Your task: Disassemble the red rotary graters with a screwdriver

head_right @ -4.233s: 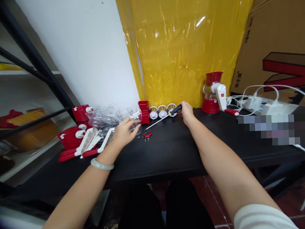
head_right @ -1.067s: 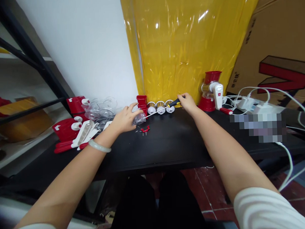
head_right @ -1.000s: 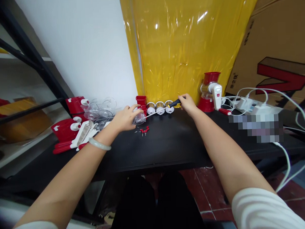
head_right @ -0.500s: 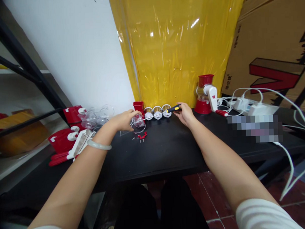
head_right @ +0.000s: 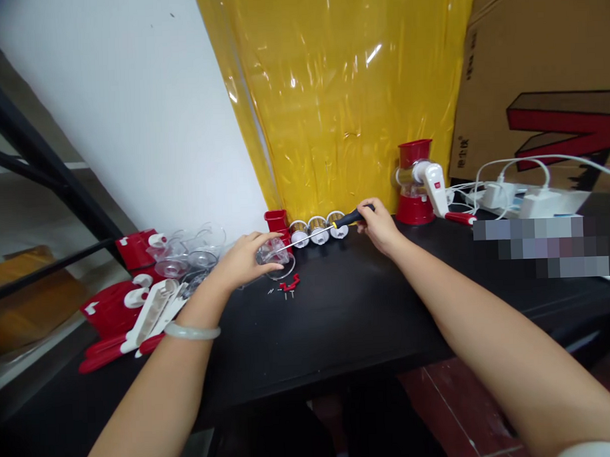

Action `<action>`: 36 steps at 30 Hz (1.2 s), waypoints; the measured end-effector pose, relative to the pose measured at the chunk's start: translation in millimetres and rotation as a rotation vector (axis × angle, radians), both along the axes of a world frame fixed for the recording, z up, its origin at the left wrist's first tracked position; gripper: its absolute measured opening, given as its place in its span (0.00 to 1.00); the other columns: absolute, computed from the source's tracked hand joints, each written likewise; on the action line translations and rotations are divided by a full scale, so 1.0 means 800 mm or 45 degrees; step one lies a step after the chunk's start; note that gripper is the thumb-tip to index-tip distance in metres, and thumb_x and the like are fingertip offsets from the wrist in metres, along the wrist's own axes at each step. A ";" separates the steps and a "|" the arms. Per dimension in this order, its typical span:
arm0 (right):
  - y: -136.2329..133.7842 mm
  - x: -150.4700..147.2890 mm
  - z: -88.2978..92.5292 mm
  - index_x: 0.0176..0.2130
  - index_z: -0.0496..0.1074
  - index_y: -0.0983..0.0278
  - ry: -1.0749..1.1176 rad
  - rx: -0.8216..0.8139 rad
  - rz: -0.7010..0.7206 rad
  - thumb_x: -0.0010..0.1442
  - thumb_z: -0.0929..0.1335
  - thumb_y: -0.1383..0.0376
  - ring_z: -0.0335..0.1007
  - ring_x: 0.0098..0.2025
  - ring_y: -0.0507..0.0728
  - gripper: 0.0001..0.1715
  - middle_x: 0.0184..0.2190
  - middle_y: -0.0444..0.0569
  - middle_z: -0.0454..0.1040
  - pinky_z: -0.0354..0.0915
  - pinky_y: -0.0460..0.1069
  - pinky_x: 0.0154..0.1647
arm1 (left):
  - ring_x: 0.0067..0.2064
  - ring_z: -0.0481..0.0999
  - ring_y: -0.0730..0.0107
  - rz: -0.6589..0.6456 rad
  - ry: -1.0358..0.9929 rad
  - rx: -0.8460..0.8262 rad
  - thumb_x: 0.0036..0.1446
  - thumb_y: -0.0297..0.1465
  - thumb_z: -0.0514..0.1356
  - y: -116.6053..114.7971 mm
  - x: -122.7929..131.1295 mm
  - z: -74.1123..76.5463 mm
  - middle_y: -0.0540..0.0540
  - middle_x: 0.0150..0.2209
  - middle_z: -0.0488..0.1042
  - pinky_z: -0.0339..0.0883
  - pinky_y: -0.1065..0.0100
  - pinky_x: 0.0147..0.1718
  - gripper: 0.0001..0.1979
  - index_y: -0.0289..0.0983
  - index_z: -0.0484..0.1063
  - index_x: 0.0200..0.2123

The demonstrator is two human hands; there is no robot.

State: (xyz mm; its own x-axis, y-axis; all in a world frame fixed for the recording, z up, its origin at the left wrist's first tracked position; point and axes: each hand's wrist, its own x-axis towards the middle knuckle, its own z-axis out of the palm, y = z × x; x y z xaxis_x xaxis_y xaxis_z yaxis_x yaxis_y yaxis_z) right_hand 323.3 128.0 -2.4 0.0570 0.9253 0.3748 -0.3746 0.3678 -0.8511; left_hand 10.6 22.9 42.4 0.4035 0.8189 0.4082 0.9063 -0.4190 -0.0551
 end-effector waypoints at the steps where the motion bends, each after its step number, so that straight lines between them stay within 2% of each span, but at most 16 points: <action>1: -0.003 -0.001 0.001 0.33 0.63 0.59 0.082 -0.037 0.072 0.51 0.71 0.61 0.63 0.19 0.49 0.13 0.22 0.38 0.66 0.61 0.45 0.20 | 0.51 0.68 0.55 -0.012 0.001 0.010 0.55 0.48 0.64 0.000 0.001 -0.001 0.44 0.51 0.71 0.63 0.55 0.53 0.34 0.50 0.61 0.63; 3: -0.008 -0.001 0.003 0.34 0.64 0.59 0.169 -0.098 0.183 0.51 0.68 0.61 0.68 0.23 0.51 0.09 0.24 0.41 0.69 0.65 0.46 0.23 | 0.51 0.67 0.55 -0.024 0.009 0.023 0.56 0.47 0.63 -0.001 0.004 -0.001 0.44 0.51 0.70 0.63 0.56 0.53 0.34 0.52 0.60 0.65; 5: -0.009 -0.001 0.004 0.33 0.66 0.60 0.164 -0.110 0.181 0.54 0.66 0.57 0.68 0.23 0.52 0.09 0.24 0.42 0.69 0.65 0.47 0.23 | 0.52 0.67 0.55 -0.014 0.018 0.043 0.57 0.46 0.63 -0.003 0.007 -0.003 0.44 0.54 0.68 0.63 0.56 0.52 0.35 0.53 0.58 0.66; 9: -0.002 0.004 0.001 0.29 0.67 0.60 -0.054 0.013 -0.164 0.58 0.65 0.47 0.58 0.16 0.50 0.21 0.17 0.41 0.62 0.55 0.46 0.16 | 0.54 0.65 0.54 0.016 0.045 0.106 0.56 0.45 0.63 -0.006 0.014 -0.007 0.43 0.57 0.62 0.63 0.55 0.52 0.38 0.55 0.55 0.68; 12: 0.003 0.006 -0.001 0.26 0.67 0.61 -0.154 0.110 -0.343 0.55 0.70 0.53 0.53 0.17 0.48 0.16 0.18 0.40 0.60 0.51 0.45 0.15 | 0.55 0.64 0.53 0.040 0.073 0.122 0.57 0.45 0.63 -0.006 0.017 -0.009 0.43 0.56 0.63 0.63 0.54 0.51 0.39 0.55 0.52 0.68; 14: 0.004 0.007 -0.001 0.26 0.67 0.61 -0.065 0.095 -0.297 0.53 0.69 0.59 0.55 0.18 0.48 0.10 0.22 0.41 0.62 0.53 0.45 0.16 | 0.54 0.64 0.52 0.065 0.086 0.120 0.57 0.46 0.62 -0.006 0.019 -0.009 0.43 0.55 0.64 0.62 0.54 0.51 0.39 0.55 0.52 0.69; 17: 0.001 0.008 -0.001 0.28 0.67 0.60 0.132 -0.005 -0.057 0.52 0.66 0.61 0.58 0.20 0.50 0.04 0.23 0.42 0.63 0.59 0.45 0.19 | 0.52 0.65 0.53 0.085 0.070 0.106 0.57 0.46 0.63 -0.003 0.018 -0.009 0.43 0.54 0.65 0.62 0.55 0.51 0.39 0.55 0.52 0.69; 20: -0.001 0.008 -0.003 0.30 0.66 0.59 0.155 -0.026 0.090 0.56 0.63 0.52 0.63 0.21 0.52 0.13 0.22 0.42 0.63 0.64 0.48 0.22 | 0.52 0.65 0.55 0.069 0.018 0.094 0.57 0.47 0.63 0.001 0.013 -0.011 0.44 0.54 0.66 0.61 0.56 0.53 0.40 0.54 0.52 0.69; 22: 0.002 0.008 -0.006 0.29 0.65 0.59 0.069 -0.011 0.050 0.58 0.60 0.41 0.63 0.20 0.53 0.25 0.21 0.43 0.64 0.63 0.48 0.21 | 0.52 0.66 0.55 0.053 -0.006 0.091 0.57 0.47 0.63 0.004 0.010 -0.012 0.44 0.53 0.67 0.61 0.56 0.53 0.40 0.53 0.51 0.69; 24: 0.006 0.008 -0.009 0.27 0.64 0.59 -0.041 0.004 -0.071 0.57 0.59 0.35 0.59 0.17 0.51 0.32 0.18 0.42 0.61 0.60 0.47 0.19 | 0.52 0.66 0.56 0.045 -0.012 0.088 0.56 0.47 0.63 0.006 0.007 -0.013 0.44 0.53 0.67 0.61 0.57 0.54 0.40 0.54 0.51 0.69; 26: 0.010 0.007 -0.011 0.26 0.64 0.60 -0.129 0.024 -0.190 0.57 0.63 0.38 0.52 0.14 0.49 0.29 0.15 0.39 0.57 0.57 0.46 0.17 | 0.52 0.66 0.56 0.049 -0.011 0.086 0.56 0.47 0.63 0.006 0.007 -0.013 0.44 0.53 0.67 0.61 0.57 0.53 0.40 0.54 0.51 0.69; 28: 0.009 0.007 -0.010 0.26 0.65 0.60 -0.121 0.023 -0.225 0.56 0.68 0.49 0.49 0.14 0.48 0.20 0.14 0.37 0.55 0.56 0.46 0.17 | 0.52 0.66 0.56 0.051 -0.013 0.090 0.56 0.47 0.63 0.006 0.007 -0.013 0.44 0.54 0.67 0.62 0.57 0.53 0.40 0.54 0.51 0.69; 31: 0.003 0.007 -0.006 0.30 0.67 0.59 0.086 -0.053 -0.076 0.53 0.68 0.58 0.54 0.16 0.49 0.08 0.18 0.38 0.60 0.59 0.46 0.19 | 0.52 0.66 0.56 0.041 -0.026 0.094 0.56 0.47 0.63 0.006 0.008 -0.013 0.44 0.54 0.68 0.62 0.56 0.53 0.40 0.52 0.52 0.69; 33: 0.000 0.007 -0.004 0.31 0.67 0.59 0.175 -0.091 0.050 0.54 0.66 0.55 0.60 0.18 0.51 0.10 0.20 0.40 0.64 0.62 0.47 0.21 | 0.52 0.66 0.55 0.038 -0.038 0.089 0.56 0.46 0.63 0.006 0.008 -0.013 0.44 0.54 0.68 0.62 0.56 0.53 0.40 0.52 0.52 0.69; 34: 0.000 0.008 -0.005 0.31 0.66 0.59 0.174 -0.091 0.072 0.56 0.65 0.51 0.62 0.19 0.52 0.14 0.21 0.41 0.65 0.63 0.48 0.21 | 0.52 0.66 0.55 0.035 -0.043 0.086 0.56 0.46 0.64 0.006 0.007 -0.013 0.44 0.54 0.68 0.62 0.56 0.53 0.40 0.52 0.53 0.69; 36: 0.003 0.009 -0.007 0.29 0.66 0.60 0.091 -0.064 0.008 0.58 0.61 0.41 0.62 0.18 0.52 0.26 0.19 0.43 0.64 0.62 0.48 0.20 | 0.52 0.66 0.55 0.030 -0.052 0.088 0.56 0.46 0.64 0.006 0.007 -0.013 0.44 0.55 0.68 0.61 0.56 0.53 0.40 0.52 0.54 0.68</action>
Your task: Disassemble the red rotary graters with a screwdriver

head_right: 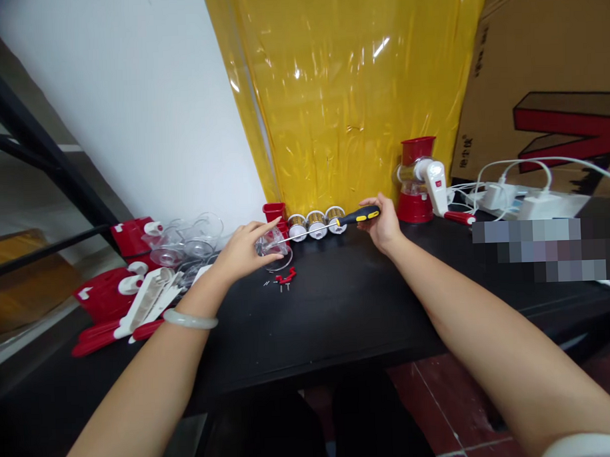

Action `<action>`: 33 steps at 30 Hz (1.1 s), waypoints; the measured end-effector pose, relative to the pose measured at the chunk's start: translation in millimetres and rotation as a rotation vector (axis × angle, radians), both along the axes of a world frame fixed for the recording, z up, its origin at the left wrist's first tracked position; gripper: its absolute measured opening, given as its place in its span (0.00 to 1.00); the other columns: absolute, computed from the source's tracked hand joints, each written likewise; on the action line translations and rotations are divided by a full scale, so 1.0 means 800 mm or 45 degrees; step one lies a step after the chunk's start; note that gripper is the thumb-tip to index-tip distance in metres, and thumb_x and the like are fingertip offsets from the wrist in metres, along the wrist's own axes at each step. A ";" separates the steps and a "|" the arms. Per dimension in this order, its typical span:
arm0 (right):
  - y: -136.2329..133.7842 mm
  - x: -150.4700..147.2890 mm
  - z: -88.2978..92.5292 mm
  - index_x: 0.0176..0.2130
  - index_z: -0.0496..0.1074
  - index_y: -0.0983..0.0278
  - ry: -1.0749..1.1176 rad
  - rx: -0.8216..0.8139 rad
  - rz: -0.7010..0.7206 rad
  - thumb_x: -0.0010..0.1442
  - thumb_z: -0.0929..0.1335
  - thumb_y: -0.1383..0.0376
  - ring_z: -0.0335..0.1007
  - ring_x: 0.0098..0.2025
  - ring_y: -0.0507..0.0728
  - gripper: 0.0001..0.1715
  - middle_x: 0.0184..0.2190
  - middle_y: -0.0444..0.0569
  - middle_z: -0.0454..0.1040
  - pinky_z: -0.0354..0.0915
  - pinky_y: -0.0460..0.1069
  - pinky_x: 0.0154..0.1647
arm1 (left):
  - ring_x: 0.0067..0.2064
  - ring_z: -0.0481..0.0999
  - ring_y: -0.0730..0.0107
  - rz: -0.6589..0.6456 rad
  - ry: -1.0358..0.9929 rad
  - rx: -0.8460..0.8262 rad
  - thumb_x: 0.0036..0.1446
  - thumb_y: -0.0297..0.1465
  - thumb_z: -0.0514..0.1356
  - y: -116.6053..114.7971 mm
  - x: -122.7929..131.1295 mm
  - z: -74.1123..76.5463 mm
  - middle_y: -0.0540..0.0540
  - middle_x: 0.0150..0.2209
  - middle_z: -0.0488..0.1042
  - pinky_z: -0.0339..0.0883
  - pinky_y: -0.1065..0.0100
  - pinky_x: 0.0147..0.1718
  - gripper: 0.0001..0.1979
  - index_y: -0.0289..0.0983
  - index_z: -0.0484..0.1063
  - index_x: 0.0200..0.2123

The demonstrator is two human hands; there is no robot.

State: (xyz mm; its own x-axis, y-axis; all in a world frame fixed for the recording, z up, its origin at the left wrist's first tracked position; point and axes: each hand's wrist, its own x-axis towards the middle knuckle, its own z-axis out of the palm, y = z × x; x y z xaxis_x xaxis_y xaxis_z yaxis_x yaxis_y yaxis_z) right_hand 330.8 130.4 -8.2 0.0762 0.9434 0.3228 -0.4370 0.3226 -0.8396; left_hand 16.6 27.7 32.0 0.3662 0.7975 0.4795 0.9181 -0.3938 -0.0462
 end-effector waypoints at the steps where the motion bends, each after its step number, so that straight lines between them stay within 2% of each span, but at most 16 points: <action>1: 0.003 0.001 -0.002 0.27 0.65 0.60 -0.069 0.013 -0.066 0.58 0.59 0.37 0.60 0.16 0.52 0.31 0.17 0.43 0.63 0.60 0.48 0.18 | 0.52 0.66 0.55 -0.003 -0.001 0.003 0.55 0.46 0.64 0.000 0.000 0.000 0.44 0.55 0.68 0.61 0.56 0.54 0.40 0.52 0.54 0.68; 3: 0.008 0.001 -0.005 0.25 0.63 0.60 -0.217 0.028 -0.187 0.56 0.59 0.33 0.54 0.13 0.51 0.34 0.13 0.41 0.58 0.55 0.47 0.15 | 0.52 0.66 0.56 -0.006 0.000 0.008 0.55 0.46 0.64 0.000 0.001 0.001 0.44 0.55 0.68 0.61 0.56 0.53 0.39 0.52 0.55 0.68; 5: 0.011 0.000 -0.005 0.24 0.63 0.60 -0.276 0.050 -0.230 0.55 0.65 0.37 0.50 0.12 0.49 0.30 0.12 0.38 0.55 0.53 0.47 0.15 | 0.50 0.67 0.56 -0.003 0.000 0.006 0.55 0.46 0.64 -0.001 0.001 0.001 0.45 0.54 0.68 0.62 0.57 0.53 0.39 0.52 0.55 0.68; 8: 0.007 -0.004 -0.002 0.27 0.64 0.60 -0.114 0.035 -0.137 0.53 0.72 0.52 0.51 0.14 0.47 0.18 0.17 0.37 0.61 0.57 0.45 0.18 | 0.49 0.66 0.56 0.012 -0.009 0.002 0.56 0.47 0.64 -0.001 0.001 0.001 0.45 0.53 0.69 0.62 0.57 0.51 0.39 0.53 0.55 0.68; 11: 0.001 -0.008 0.001 0.29 0.63 0.60 0.105 -0.068 0.025 0.51 0.70 0.61 0.58 0.18 0.48 0.11 0.21 0.37 0.65 0.62 0.45 0.21 | 0.49 0.66 0.56 0.012 -0.012 0.014 0.55 0.47 0.64 -0.001 0.001 0.001 0.44 0.53 0.69 0.62 0.57 0.51 0.39 0.52 0.55 0.68; 13: -0.002 -0.008 0.001 0.29 0.63 0.60 0.159 -0.113 0.108 0.53 0.68 0.59 0.62 0.20 0.50 0.10 0.22 0.39 0.66 0.64 0.46 0.22 | 0.49 0.66 0.56 -0.002 -0.002 0.022 0.55 0.46 0.64 -0.002 0.002 0.001 0.44 0.53 0.69 0.62 0.57 0.51 0.39 0.52 0.55 0.68; 15: -0.001 -0.007 0.000 0.29 0.62 0.59 0.140 -0.109 0.120 0.58 0.65 0.52 0.63 0.20 0.51 0.15 0.21 0.41 0.67 0.64 0.47 0.22 | 0.48 0.66 0.56 -0.004 0.011 0.021 0.55 0.46 0.64 -0.002 0.003 0.001 0.44 0.53 0.69 0.62 0.57 0.51 0.39 0.52 0.55 0.68; 17: 0.002 -0.005 -0.003 0.29 0.62 0.59 0.065 -0.067 0.059 0.59 0.62 0.43 0.60 0.17 0.52 0.23 0.18 0.41 0.65 0.63 0.47 0.19 | 0.48 0.66 0.56 0.005 0.017 0.015 0.55 0.46 0.64 -0.003 0.004 0.001 0.44 0.53 0.69 0.62 0.57 0.51 0.39 0.52 0.55 0.68; 19: 0.006 -0.004 -0.005 0.29 0.61 0.59 -0.048 -0.028 -0.030 0.58 0.63 0.40 0.53 0.14 0.50 0.26 0.13 0.38 0.57 0.60 0.47 0.17 | 0.49 0.66 0.56 0.010 0.012 0.009 0.55 0.45 0.64 -0.003 0.005 0.001 0.44 0.54 0.68 0.61 0.57 0.52 0.39 0.52 0.56 0.68; 21: 0.010 -0.004 -0.007 0.28 0.62 0.59 -0.132 -0.010 -0.081 0.58 0.67 0.47 0.48 0.12 0.49 0.21 0.11 0.35 0.51 0.59 0.46 0.17 | 0.50 0.66 0.56 0.006 0.005 0.005 0.55 0.45 0.65 -0.004 0.005 0.001 0.44 0.54 0.68 0.61 0.57 0.52 0.39 0.51 0.56 0.68; 22: 0.010 -0.004 -0.007 0.28 0.62 0.59 -0.133 -0.015 -0.090 0.58 0.68 0.52 0.48 0.12 0.49 0.17 0.11 0.35 0.51 0.59 0.46 0.17 | 0.50 0.66 0.56 0.002 0.002 0.004 0.55 0.45 0.65 -0.004 0.005 0.001 0.44 0.54 0.68 0.61 0.57 0.52 0.39 0.51 0.56 0.68; 24: 0.009 -0.004 -0.007 0.29 0.63 0.60 -0.044 -0.060 -0.057 0.56 0.67 0.60 0.51 0.14 0.49 0.09 0.14 0.36 0.58 0.60 0.45 0.18 | 0.50 0.66 0.56 -0.002 -0.004 0.004 0.55 0.45 0.65 -0.004 0.005 0.001 0.44 0.54 0.68 0.61 0.56 0.52 0.39 0.51 0.56 0.68; 27: 0.004 -0.002 -0.004 0.31 0.65 0.59 0.153 -0.148 0.072 0.53 0.65 0.62 0.59 0.17 0.50 0.04 0.20 0.39 0.65 0.62 0.47 0.19 | 0.50 0.66 0.55 0.004 -0.017 0.005 0.54 0.45 0.65 -0.004 0.005 0.000 0.44 0.54 0.68 0.62 0.56 0.52 0.39 0.51 0.56 0.67; 30: 0.000 -0.001 -0.002 0.31 0.66 0.59 0.235 -0.127 0.156 0.56 0.64 0.55 0.65 0.20 0.52 0.10 0.22 0.42 0.68 0.65 0.48 0.21 | 0.50 0.66 0.55 -0.003 -0.027 0.009 0.54 0.46 0.66 -0.003 0.006 -0.001 0.44 0.54 0.69 0.62 0.56 0.51 0.39 0.51 0.57 0.67; 33: 0.003 -0.002 -0.002 0.29 0.65 0.60 0.185 -0.078 0.083 0.58 0.61 0.44 0.65 0.19 0.53 0.23 0.20 0.43 0.68 0.64 0.48 0.19 | 0.50 0.66 0.55 -0.021 -0.038 0.011 0.54 0.45 0.65 -0.003 0.007 -0.001 0.45 0.55 0.68 0.62 0.56 0.51 0.39 0.52 0.57 0.67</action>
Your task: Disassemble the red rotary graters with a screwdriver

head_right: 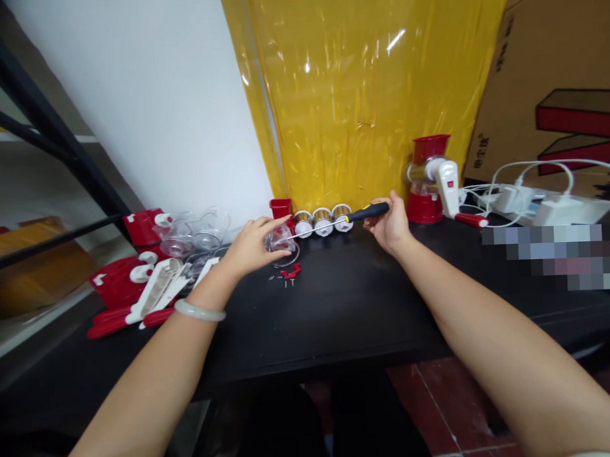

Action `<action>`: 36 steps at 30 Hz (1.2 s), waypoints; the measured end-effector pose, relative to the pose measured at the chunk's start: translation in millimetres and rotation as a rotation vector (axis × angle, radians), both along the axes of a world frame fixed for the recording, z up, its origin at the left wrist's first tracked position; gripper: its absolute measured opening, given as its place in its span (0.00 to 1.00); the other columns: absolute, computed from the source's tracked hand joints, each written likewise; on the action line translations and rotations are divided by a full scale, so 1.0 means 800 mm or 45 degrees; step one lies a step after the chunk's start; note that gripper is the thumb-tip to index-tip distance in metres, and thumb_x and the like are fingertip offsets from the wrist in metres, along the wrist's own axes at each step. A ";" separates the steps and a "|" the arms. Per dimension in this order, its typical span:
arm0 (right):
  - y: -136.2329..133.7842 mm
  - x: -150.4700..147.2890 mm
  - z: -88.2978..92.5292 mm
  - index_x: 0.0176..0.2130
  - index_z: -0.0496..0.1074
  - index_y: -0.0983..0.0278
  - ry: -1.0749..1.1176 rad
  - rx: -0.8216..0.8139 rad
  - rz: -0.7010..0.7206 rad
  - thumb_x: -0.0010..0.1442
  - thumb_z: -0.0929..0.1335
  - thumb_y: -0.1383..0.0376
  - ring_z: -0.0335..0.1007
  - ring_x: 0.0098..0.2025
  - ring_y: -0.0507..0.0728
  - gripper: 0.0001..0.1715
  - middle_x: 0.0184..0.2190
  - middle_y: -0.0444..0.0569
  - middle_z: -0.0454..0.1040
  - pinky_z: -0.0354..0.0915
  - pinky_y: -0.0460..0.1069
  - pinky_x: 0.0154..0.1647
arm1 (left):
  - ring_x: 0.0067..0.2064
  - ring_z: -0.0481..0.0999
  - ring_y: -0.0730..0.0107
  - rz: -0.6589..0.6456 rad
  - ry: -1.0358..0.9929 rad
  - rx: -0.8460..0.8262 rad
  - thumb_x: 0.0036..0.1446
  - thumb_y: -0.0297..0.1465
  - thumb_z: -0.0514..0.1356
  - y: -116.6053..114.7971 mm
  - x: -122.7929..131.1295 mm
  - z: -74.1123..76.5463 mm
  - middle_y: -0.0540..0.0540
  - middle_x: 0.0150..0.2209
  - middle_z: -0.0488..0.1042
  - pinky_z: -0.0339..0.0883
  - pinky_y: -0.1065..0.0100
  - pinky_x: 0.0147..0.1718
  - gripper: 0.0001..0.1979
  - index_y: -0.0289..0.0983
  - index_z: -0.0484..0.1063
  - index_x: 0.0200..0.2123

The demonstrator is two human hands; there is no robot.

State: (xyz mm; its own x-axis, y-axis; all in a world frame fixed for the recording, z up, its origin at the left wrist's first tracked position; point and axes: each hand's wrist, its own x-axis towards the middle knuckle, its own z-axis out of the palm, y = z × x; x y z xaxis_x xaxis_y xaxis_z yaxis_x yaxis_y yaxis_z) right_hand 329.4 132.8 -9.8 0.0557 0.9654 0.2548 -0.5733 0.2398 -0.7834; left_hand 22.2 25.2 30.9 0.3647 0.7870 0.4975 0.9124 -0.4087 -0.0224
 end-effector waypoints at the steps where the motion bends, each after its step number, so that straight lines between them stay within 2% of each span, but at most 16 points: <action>1: 0.002 0.000 -0.001 0.28 0.64 0.60 -0.057 0.009 -0.060 0.58 0.61 0.41 0.64 0.18 0.52 0.26 0.19 0.43 0.67 0.62 0.47 0.18 | 0.50 0.66 0.55 -0.002 -0.003 -0.001 0.54 0.45 0.65 0.000 0.001 0.000 0.45 0.55 0.68 0.62 0.56 0.51 0.39 0.52 0.57 0.67; 3: 0.007 0.000 -0.003 0.27 0.63 0.60 -0.223 0.034 -0.200 0.56 0.65 0.41 0.58 0.15 0.50 0.26 0.14 0.40 0.62 0.59 0.46 0.16 | 0.50 0.66 0.55 0.000 -0.005 -0.006 0.54 0.45 0.65 -0.001 0.002 0.001 0.45 0.55 0.69 0.62 0.56 0.51 0.39 0.52 0.57 0.67; 6: 0.010 0.002 -0.005 0.26 0.62 0.60 -0.381 0.076 -0.286 0.53 0.72 0.51 0.49 0.12 0.48 0.20 0.11 0.35 0.53 0.58 0.45 0.16 | 0.50 0.67 0.54 0.004 -0.006 -0.015 0.54 0.44 0.65 -0.003 0.003 0.002 0.45 0.54 0.69 0.62 0.56 0.50 0.38 0.52 0.57 0.67; 8: 0.008 0.004 -0.004 0.28 0.63 0.60 -0.287 0.071 -0.216 0.52 0.71 0.58 0.49 0.13 0.48 0.14 0.12 0.35 0.55 0.60 0.45 0.17 | 0.50 0.67 0.55 -0.003 -0.005 -0.018 0.54 0.44 0.65 -0.004 0.004 0.002 0.45 0.54 0.69 0.62 0.56 0.50 0.38 0.52 0.57 0.67; 10: 0.004 0.005 -0.002 0.30 0.64 0.59 -0.120 0.037 -0.083 0.51 0.69 0.60 0.55 0.15 0.49 0.09 0.16 0.37 0.61 0.62 0.46 0.19 | 0.50 0.66 0.55 -0.012 0.000 -0.010 0.55 0.43 0.65 -0.003 0.004 0.001 0.45 0.54 0.68 0.62 0.56 0.50 0.38 0.52 0.57 0.67; 12: 0.000 0.005 0.000 0.32 0.65 0.59 -0.015 0.011 0.054 0.51 0.67 0.59 0.61 0.18 0.50 0.08 0.20 0.39 0.66 0.64 0.47 0.21 | 0.50 0.66 0.55 -0.014 0.005 0.002 0.54 0.44 0.65 -0.002 0.004 0.000 0.45 0.53 0.68 0.62 0.56 0.50 0.39 0.52 0.57 0.67; 14: -0.002 0.005 0.001 0.31 0.65 0.59 -0.020 0.017 0.125 0.53 0.66 0.55 0.65 0.21 0.52 0.11 0.21 0.41 0.67 0.66 0.48 0.22 | 0.49 0.66 0.55 -0.013 0.007 0.009 0.54 0.44 0.66 -0.001 0.003 -0.001 0.45 0.53 0.68 0.62 0.56 0.50 0.39 0.52 0.57 0.67; 16: 0.000 0.003 0.000 0.30 0.63 0.59 -0.091 0.030 0.073 0.56 0.65 0.47 0.65 0.20 0.53 0.18 0.20 0.42 0.67 0.64 0.48 0.20 | 0.49 0.66 0.56 -0.010 0.006 0.008 0.54 0.44 0.65 -0.001 0.002 -0.001 0.45 0.52 0.68 0.62 0.56 0.50 0.39 0.52 0.56 0.67; 19: 0.006 0.000 -0.002 0.27 0.60 0.59 -0.258 0.038 -0.161 0.55 0.66 0.41 0.57 0.14 0.50 0.26 0.14 0.39 0.61 0.59 0.45 0.15 | 0.48 0.66 0.57 -0.015 -0.005 0.010 0.55 0.44 0.65 0.000 0.001 -0.001 0.45 0.51 0.68 0.62 0.57 0.51 0.39 0.51 0.56 0.67; 21: 0.009 0.001 -0.004 0.26 0.60 0.59 -0.340 0.072 -0.256 0.55 0.69 0.46 0.49 0.11 0.48 0.24 0.11 0.35 0.54 0.57 0.45 0.15 | 0.47 0.66 0.57 -0.020 -0.014 0.013 0.54 0.44 0.66 0.000 0.001 -0.001 0.45 0.50 0.69 0.62 0.57 0.51 0.39 0.51 0.57 0.67; 23: 0.009 0.002 -0.004 0.26 0.61 0.59 -0.326 0.125 -0.256 0.54 0.71 0.54 0.47 0.11 0.47 0.18 0.10 0.33 0.51 0.58 0.45 0.16 | 0.47 0.66 0.57 -0.020 -0.017 0.010 0.54 0.44 0.66 0.000 0.002 -0.001 0.45 0.50 0.69 0.62 0.57 0.50 0.39 0.51 0.57 0.67; 27: 0.002 0.003 -0.002 0.30 0.66 0.60 -0.103 0.130 -0.099 0.50 0.69 0.61 0.57 0.15 0.48 0.07 0.18 0.37 0.64 0.62 0.44 0.18 | 0.46 0.65 0.57 -0.018 -0.016 0.012 0.54 0.44 0.65 0.000 0.003 -0.001 0.45 0.50 0.68 0.62 0.57 0.50 0.39 0.51 0.57 0.67; 29: -0.001 0.002 -0.002 0.32 0.66 0.59 -0.055 0.087 -0.001 0.50 0.68 0.60 0.63 0.18 0.49 0.09 0.22 0.39 0.67 0.63 0.45 0.19 | 0.47 0.65 0.57 -0.025 -0.017 0.015 0.55 0.45 0.65 0.000 0.002 -0.001 0.44 0.50 0.68 0.62 0.57 0.51 0.39 0.50 0.57 0.67; 31: -0.001 0.000 -0.002 0.31 0.65 0.59 -0.081 0.061 0.026 0.54 0.67 0.53 0.64 0.19 0.50 0.13 0.22 0.40 0.67 0.64 0.46 0.19 | 0.47 0.65 0.57 -0.029 -0.018 0.013 0.55 0.45 0.65 0.000 0.002 -0.001 0.44 0.50 0.68 0.62 0.57 0.51 0.39 0.50 0.57 0.67; 34: 0.004 0.000 -0.002 0.28 0.65 0.60 -0.205 0.051 -0.138 0.57 0.64 0.43 0.57 0.15 0.50 0.24 0.17 0.40 0.62 0.60 0.46 0.16 | 0.48 0.65 0.57 -0.025 -0.015 0.007 0.55 0.45 0.65 0.001 0.002 -0.001 0.44 0.50 0.68 0.62 0.57 0.51 0.38 0.50 0.57 0.67; 36: 0.008 0.001 -0.002 0.26 0.65 0.61 -0.307 0.061 -0.289 0.56 0.66 0.44 0.50 0.13 0.48 0.24 0.14 0.37 0.56 0.57 0.45 0.14 | 0.48 0.65 0.56 -0.022 -0.008 0.010 0.55 0.45 0.65 0.001 0.002 -0.001 0.44 0.51 0.68 0.62 0.58 0.51 0.38 0.50 0.57 0.67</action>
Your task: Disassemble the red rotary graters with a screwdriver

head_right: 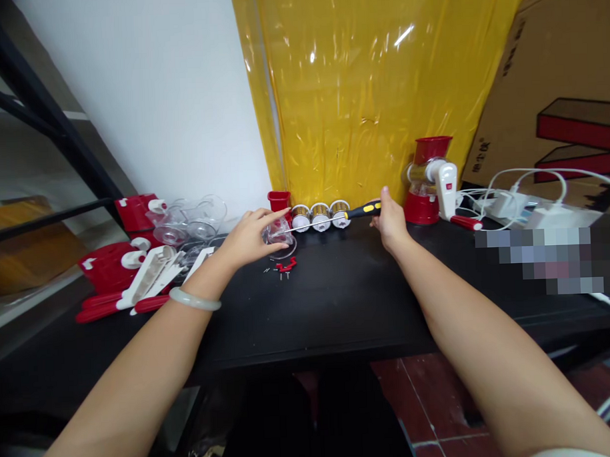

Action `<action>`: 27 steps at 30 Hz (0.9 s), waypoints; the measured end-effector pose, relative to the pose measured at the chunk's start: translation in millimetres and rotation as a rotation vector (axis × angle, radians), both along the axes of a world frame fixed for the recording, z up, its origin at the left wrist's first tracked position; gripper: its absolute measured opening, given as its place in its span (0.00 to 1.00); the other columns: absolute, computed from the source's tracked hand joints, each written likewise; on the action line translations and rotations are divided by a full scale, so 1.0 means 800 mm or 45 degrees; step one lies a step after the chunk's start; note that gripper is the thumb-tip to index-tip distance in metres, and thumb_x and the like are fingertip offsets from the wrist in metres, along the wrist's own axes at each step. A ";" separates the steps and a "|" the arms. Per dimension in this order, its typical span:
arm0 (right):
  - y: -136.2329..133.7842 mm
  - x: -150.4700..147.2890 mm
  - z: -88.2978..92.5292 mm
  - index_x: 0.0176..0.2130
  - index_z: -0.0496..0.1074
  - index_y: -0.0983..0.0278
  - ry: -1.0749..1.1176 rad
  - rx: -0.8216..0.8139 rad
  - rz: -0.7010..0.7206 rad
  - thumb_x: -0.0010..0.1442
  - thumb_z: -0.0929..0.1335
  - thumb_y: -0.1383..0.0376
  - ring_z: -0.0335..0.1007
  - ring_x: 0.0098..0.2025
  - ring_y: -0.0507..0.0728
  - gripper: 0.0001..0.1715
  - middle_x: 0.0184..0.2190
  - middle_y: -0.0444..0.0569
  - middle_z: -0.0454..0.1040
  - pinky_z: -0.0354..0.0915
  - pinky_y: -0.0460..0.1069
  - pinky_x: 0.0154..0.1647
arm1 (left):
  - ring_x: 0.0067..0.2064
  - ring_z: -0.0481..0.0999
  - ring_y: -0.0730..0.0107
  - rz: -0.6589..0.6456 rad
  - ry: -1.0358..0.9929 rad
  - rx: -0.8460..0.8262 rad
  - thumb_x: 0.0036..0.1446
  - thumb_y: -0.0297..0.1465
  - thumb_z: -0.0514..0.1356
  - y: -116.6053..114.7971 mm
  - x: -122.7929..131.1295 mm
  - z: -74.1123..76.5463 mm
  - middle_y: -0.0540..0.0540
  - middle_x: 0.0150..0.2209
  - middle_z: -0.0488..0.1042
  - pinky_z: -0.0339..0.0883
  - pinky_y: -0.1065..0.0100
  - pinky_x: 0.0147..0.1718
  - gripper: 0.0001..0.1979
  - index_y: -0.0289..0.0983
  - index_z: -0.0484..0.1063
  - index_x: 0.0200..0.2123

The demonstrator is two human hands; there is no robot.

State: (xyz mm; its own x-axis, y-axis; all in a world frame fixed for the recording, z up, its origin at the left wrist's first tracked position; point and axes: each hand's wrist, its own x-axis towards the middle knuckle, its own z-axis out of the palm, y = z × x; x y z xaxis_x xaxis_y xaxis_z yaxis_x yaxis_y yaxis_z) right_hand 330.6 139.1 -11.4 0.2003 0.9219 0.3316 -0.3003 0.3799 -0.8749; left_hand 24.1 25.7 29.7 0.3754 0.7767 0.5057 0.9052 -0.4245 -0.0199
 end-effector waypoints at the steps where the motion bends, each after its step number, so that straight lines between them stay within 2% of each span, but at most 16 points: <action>1: 0.001 0.001 0.000 0.25 0.65 0.61 -0.029 0.010 -0.043 0.55 0.68 0.48 0.48 0.12 0.47 0.21 0.13 0.36 0.55 0.57 0.45 0.14 | 0.48 0.65 0.56 0.003 0.003 0.001 0.55 0.45 0.65 0.000 0.000 0.000 0.44 0.51 0.68 0.62 0.58 0.51 0.38 0.50 0.57 0.67; 3: 0.001 0.003 0.001 0.26 0.67 0.61 -0.008 0.034 -0.019 0.53 0.69 0.55 0.49 0.13 0.46 0.14 0.15 0.37 0.58 0.57 0.45 0.15 | 0.48 0.65 0.56 0.006 0.004 -0.002 0.55 0.44 0.65 0.000 0.000 0.000 0.44 0.50 0.68 0.61 0.58 0.51 0.38 0.50 0.57 0.67; 5: -0.003 0.004 0.001 0.29 0.68 0.61 0.097 0.045 0.107 0.52 0.67 0.58 0.54 0.15 0.48 0.08 0.19 0.39 0.64 0.59 0.45 0.17 | 0.48 0.65 0.56 0.005 -0.001 -0.006 0.55 0.44 0.65 -0.001 0.000 0.000 0.44 0.50 0.68 0.61 0.57 0.51 0.38 0.51 0.57 0.68; 8: -0.010 0.005 0.002 0.32 0.68 0.59 0.203 0.017 0.292 0.54 0.65 0.56 0.64 0.20 0.51 0.09 0.23 0.41 0.68 0.63 0.46 0.20 | 0.48 0.65 0.56 0.003 -0.002 -0.006 0.55 0.44 0.64 -0.001 0.000 0.000 0.44 0.50 0.68 0.62 0.57 0.51 0.38 0.50 0.57 0.67; 10: -0.011 0.004 0.003 0.32 0.67 0.58 0.193 -0.013 0.333 0.56 0.64 0.51 0.66 0.21 0.52 0.14 0.23 0.42 0.68 0.65 0.47 0.21 | 0.48 0.65 0.56 0.009 0.001 -0.007 0.55 0.44 0.64 -0.001 0.001 0.000 0.44 0.50 0.68 0.62 0.57 0.51 0.38 0.51 0.57 0.67; 12: -0.008 0.003 0.003 0.31 0.65 0.59 0.155 -0.040 0.304 0.58 0.63 0.45 0.64 0.19 0.52 0.21 0.22 0.42 0.67 0.65 0.47 0.20 | 0.48 0.65 0.56 0.013 0.005 -0.009 0.55 0.44 0.65 -0.001 0.001 0.000 0.44 0.51 0.68 0.62 0.57 0.51 0.38 0.51 0.57 0.67; 14: -0.003 0.002 0.002 0.30 0.65 0.59 0.095 -0.065 0.198 0.59 0.63 0.43 0.60 0.17 0.50 0.23 0.19 0.41 0.65 0.62 0.46 0.17 | 0.48 0.65 0.56 0.010 0.012 -0.009 0.55 0.44 0.64 -0.001 0.002 0.000 0.44 0.51 0.68 0.62 0.57 0.51 0.38 0.51 0.57 0.67; 18: 0.003 0.001 0.000 0.28 0.65 0.60 -0.049 -0.062 -0.003 0.58 0.69 0.50 0.56 0.13 0.48 0.18 0.16 0.38 0.63 0.57 0.43 0.13 | 0.48 0.65 0.56 0.011 0.020 -0.005 0.55 0.45 0.65 -0.002 0.005 0.000 0.44 0.51 0.68 0.62 0.58 0.50 0.38 0.51 0.57 0.67; 24: 0.002 0.003 -0.003 0.28 0.64 0.60 -0.142 -0.035 -0.022 0.59 0.68 0.57 0.51 0.12 0.48 0.13 0.12 0.35 0.56 0.59 0.43 0.13 | 0.47 0.65 0.56 0.010 0.012 -0.006 0.55 0.44 0.65 -0.003 0.005 0.000 0.45 0.50 0.68 0.62 0.58 0.50 0.38 0.51 0.57 0.67; 27: 0.002 0.002 -0.001 0.28 0.65 0.60 -0.091 -0.039 -0.006 0.56 0.68 0.61 0.50 0.13 0.48 0.08 0.13 0.36 0.57 0.59 0.44 0.14 | 0.48 0.65 0.56 0.009 0.002 -0.003 0.55 0.44 0.65 -0.002 0.004 0.000 0.44 0.50 0.68 0.62 0.58 0.50 0.38 0.51 0.57 0.67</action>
State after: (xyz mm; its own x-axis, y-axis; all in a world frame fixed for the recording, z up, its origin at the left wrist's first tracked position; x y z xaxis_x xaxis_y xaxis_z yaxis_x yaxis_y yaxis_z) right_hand 332.5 140.8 -12.6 0.1817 0.9309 0.3169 -0.2352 0.3540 -0.9052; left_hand 26.9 24.1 29.6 0.3704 0.7805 0.5035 0.9083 -0.4179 -0.0204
